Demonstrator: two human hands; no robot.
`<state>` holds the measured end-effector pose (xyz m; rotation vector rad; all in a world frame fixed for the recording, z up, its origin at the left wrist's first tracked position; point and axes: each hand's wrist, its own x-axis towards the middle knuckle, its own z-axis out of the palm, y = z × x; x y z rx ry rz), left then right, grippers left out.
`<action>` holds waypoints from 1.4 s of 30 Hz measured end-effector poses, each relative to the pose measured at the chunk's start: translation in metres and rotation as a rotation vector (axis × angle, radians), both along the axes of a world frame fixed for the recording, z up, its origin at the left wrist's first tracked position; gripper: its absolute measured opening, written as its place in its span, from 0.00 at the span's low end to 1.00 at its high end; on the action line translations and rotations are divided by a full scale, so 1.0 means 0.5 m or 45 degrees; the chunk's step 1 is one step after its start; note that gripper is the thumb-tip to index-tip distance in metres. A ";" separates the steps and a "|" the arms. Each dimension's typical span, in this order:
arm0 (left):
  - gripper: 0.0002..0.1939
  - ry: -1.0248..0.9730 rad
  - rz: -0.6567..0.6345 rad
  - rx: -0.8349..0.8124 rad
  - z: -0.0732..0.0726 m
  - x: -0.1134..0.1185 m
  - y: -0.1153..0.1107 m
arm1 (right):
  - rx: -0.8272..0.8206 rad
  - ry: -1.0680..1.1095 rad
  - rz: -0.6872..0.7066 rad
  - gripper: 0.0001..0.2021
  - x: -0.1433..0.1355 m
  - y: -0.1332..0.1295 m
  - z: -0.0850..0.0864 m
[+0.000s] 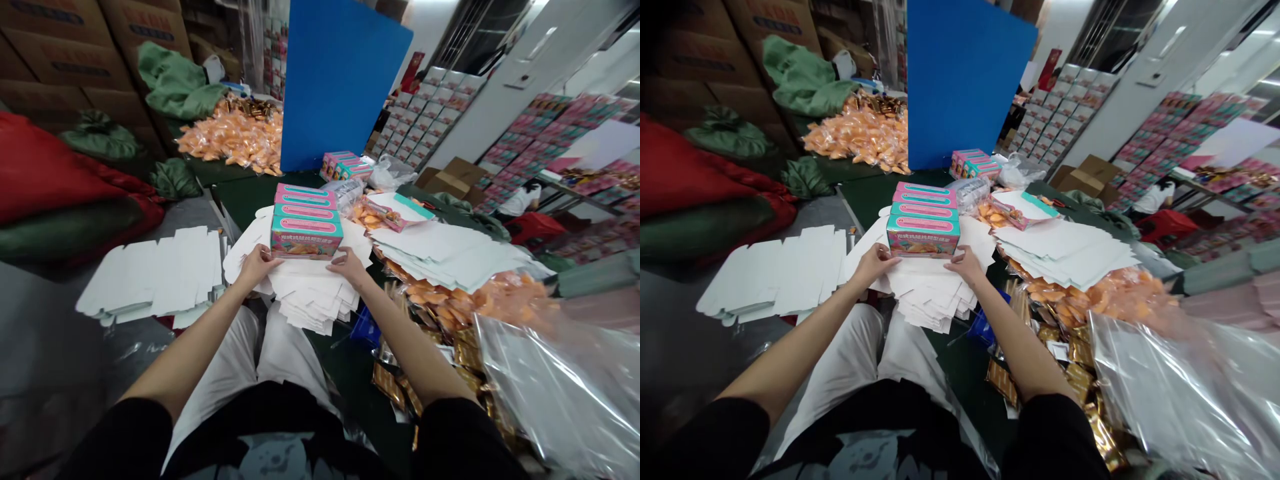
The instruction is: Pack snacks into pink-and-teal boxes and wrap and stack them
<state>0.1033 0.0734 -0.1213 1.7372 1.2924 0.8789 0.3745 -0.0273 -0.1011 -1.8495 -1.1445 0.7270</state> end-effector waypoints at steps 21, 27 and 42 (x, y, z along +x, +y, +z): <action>0.15 0.684 0.031 0.177 0.014 0.035 0.022 | -0.329 -0.726 -0.020 0.14 -0.022 0.054 -0.018; 0.15 0.674 0.010 0.233 0.003 0.034 0.026 | -0.274 -0.761 -0.020 0.13 -0.028 0.052 -0.018; 0.21 0.303 0.023 0.533 0.257 -0.034 -0.050 | -0.053 -0.175 0.096 0.12 0.028 -0.002 0.267</action>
